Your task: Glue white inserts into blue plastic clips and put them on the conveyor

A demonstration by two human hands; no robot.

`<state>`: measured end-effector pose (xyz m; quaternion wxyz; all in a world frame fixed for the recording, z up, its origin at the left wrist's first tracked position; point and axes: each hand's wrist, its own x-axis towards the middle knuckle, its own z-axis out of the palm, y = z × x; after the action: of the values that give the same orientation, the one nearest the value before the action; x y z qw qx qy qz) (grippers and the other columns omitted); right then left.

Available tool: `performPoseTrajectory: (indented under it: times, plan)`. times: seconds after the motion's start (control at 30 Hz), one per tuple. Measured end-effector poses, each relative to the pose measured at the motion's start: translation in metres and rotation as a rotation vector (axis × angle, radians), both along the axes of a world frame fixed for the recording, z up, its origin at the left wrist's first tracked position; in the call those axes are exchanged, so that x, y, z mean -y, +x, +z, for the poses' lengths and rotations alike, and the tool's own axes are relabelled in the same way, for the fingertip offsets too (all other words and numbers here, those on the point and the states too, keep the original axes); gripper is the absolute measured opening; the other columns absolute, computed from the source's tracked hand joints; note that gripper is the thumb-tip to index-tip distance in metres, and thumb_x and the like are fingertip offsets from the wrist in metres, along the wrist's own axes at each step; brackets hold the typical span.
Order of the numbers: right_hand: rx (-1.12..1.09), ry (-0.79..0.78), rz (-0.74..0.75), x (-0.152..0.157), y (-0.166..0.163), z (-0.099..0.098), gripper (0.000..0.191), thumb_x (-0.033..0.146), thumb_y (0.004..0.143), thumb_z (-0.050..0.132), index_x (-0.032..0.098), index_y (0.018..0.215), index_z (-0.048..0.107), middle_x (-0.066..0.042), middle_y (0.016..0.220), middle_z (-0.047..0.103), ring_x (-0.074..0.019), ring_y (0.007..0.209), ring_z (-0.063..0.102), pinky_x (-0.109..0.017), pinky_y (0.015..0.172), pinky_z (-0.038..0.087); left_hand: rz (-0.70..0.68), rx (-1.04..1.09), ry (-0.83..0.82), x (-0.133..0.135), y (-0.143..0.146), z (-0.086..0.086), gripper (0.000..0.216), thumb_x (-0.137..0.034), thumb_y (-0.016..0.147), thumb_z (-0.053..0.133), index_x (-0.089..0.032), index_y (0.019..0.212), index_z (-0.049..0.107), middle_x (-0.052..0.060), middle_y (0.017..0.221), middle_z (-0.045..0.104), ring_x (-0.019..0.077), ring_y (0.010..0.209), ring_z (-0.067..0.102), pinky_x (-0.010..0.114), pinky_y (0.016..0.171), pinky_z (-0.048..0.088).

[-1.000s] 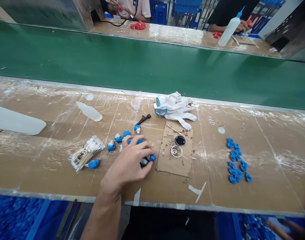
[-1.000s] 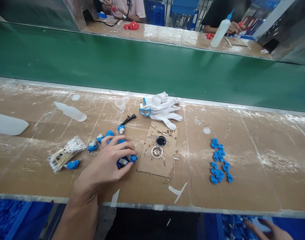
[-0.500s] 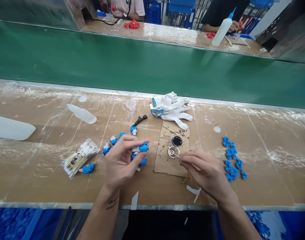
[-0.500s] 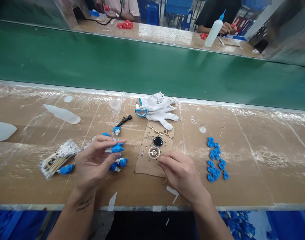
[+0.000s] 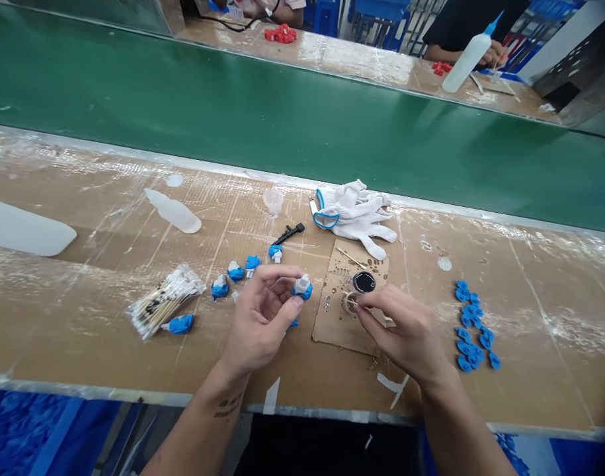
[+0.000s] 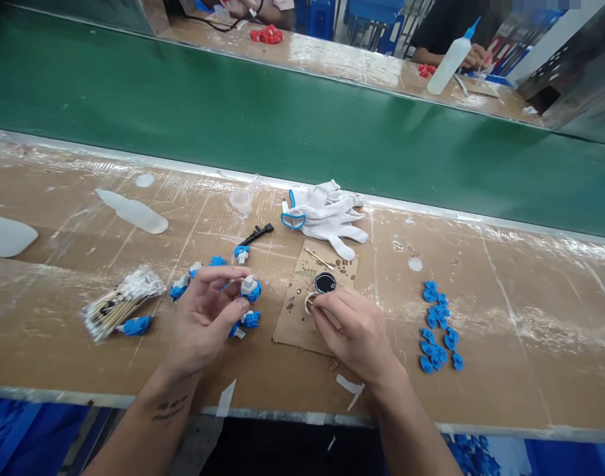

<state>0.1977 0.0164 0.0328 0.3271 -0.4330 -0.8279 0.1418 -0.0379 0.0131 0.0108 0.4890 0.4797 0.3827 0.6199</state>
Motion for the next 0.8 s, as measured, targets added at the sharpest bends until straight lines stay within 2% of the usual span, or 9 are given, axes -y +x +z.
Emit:
performPoseTrajectory:
  times: [0.1,0.3,0.5,0.6,0.67,0.8]
  plan:
    - [-0.062,-0.023,-0.009,0.002,0.006,0.003,0.016,0.009,0.095,0.063,0.023,0.091,0.067,-0.001,0.078,0.072,-0.0162,0.071,0.068,-0.029,0.065,0.055,0.016,-0.066,-0.008,0.0,0.0,0.0,0.015,-0.015,0.091,0.073,-0.026,0.1,0.077,0.006,0.104,0.076,0.0188,0.098,0.072,0.028,0.077,0.063]
    - [-0.093,-0.097,-0.027,0.007,0.012,0.003,0.016,0.01,0.093,0.063,0.024,0.09,0.07,-0.003,0.087,0.077,-0.019,0.08,0.074,-0.03,0.068,0.06,-0.012,0.016,-0.087,0.0,0.001,0.0,0.032,-0.01,0.07,0.089,-0.022,0.098,0.078,0.004,0.099,0.076,0.0132,0.079,0.071,0.02,0.065,0.06]
    - [-0.016,-0.07,0.003,0.009,0.005,-0.002,0.018,0.008,0.094,0.061,0.023,0.093,0.07,-0.002,0.088,0.079,-0.0171,0.076,0.076,-0.027,0.066,0.058,0.04,-0.142,0.054,0.004,0.005,0.002,0.029,-0.012,0.085,0.081,-0.026,0.11,0.08,0.004,0.1,0.072,0.0146,0.087,0.071,0.024,0.075,0.062]
    - [-0.018,-0.1,0.024,0.008,0.005,-0.002,0.017,0.007,0.094,0.061,0.022,0.09,0.069,-0.001,0.083,0.077,-0.0142,0.067,0.071,-0.025,0.058,0.053,0.029,-0.105,0.084,0.003,0.006,0.002,0.033,-0.008,0.082,0.083,-0.027,0.11,0.081,0.002,0.099,0.065,0.015,0.09,0.073,0.022,0.073,0.063]
    - [-0.037,-0.102,-0.01,0.008,0.006,-0.001,0.017,0.008,0.094,0.061,0.023,0.089,0.068,0.0,0.081,0.075,-0.0136,0.066,0.07,-0.025,0.058,0.053,0.014,-0.054,0.065,0.003,0.005,0.002,0.034,-0.007,0.081,0.084,-0.028,0.107,0.082,0.001,0.099,0.06,0.0137,0.087,0.075,0.02,0.069,0.063]
    - [-0.028,-0.087,-0.003,0.007,0.006,-0.001,0.016,0.009,0.096,0.061,0.022,0.092,0.069,-0.001,0.087,0.077,-0.0149,0.074,0.073,-0.026,0.065,0.056,-0.012,0.046,-0.012,0.005,0.001,-0.001,0.029,-0.016,0.085,0.085,-0.03,0.11,0.082,0.005,0.126,0.061,0.012,0.081,0.075,0.023,0.069,0.064]
